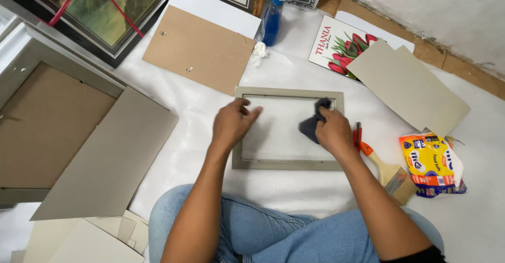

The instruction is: Cleaning the glass of a picture frame with a cloth and applying a liquid with a paintbrush.

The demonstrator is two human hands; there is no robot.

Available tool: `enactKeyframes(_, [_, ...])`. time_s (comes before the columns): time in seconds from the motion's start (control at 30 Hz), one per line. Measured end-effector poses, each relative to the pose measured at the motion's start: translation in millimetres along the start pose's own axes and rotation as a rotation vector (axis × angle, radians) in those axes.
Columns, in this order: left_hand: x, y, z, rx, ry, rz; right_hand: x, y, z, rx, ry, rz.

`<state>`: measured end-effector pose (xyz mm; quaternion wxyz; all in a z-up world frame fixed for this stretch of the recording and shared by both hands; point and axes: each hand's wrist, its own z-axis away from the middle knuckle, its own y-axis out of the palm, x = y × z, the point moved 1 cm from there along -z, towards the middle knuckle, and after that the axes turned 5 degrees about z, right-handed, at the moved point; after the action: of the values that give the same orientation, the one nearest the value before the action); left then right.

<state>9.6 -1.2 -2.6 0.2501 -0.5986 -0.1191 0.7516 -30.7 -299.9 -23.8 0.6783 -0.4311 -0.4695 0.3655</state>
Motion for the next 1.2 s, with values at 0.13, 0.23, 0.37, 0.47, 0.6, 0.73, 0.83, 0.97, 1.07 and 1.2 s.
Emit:
enactKeyframes(0.13, [46,2,-21,-0.062,-0.141,-0.110,-30,28,-15,0.140,0.201,0.292])
enactKeyframes(0.23, [55,15,-24,0.109,-0.212,-0.182,-2,45,-6,0.200,0.157,0.317])
enactKeyframes(0.37, [43,12,-19,0.169,-0.213,-0.211,64,45,28,0.264,0.063,0.288])
enactKeyframes(0.47, [43,9,-19,0.171,-0.215,-0.192,82,26,29,0.282,0.119,0.257])
enactKeyframes(0.6, [43,8,-18,0.167,-0.224,-0.178,13,28,-18,0.200,0.304,0.255])
enactKeyframes(0.73, [48,12,-22,0.169,-0.224,-0.191,31,18,-21,0.252,0.153,0.298])
enactKeyframes(0.83, [49,13,-23,0.176,-0.223,-0.198,83,3,4,0.264,0.372,0.006])
enactKeyframes(0.97, [45,10,-19,0.176,-0.236,-0.179,101,25,18,0.281,0.280,0.202])
enactKeyframes(1.07, [47,11,-20,0.185,-0.238,-0.180,64,28,-3,0.286,0.322,0.262])
enactKeyframes(1.2, [49,14,-23,0.180,-0.248,-0.184,13,9,-35,0.212,0.366,0.270])
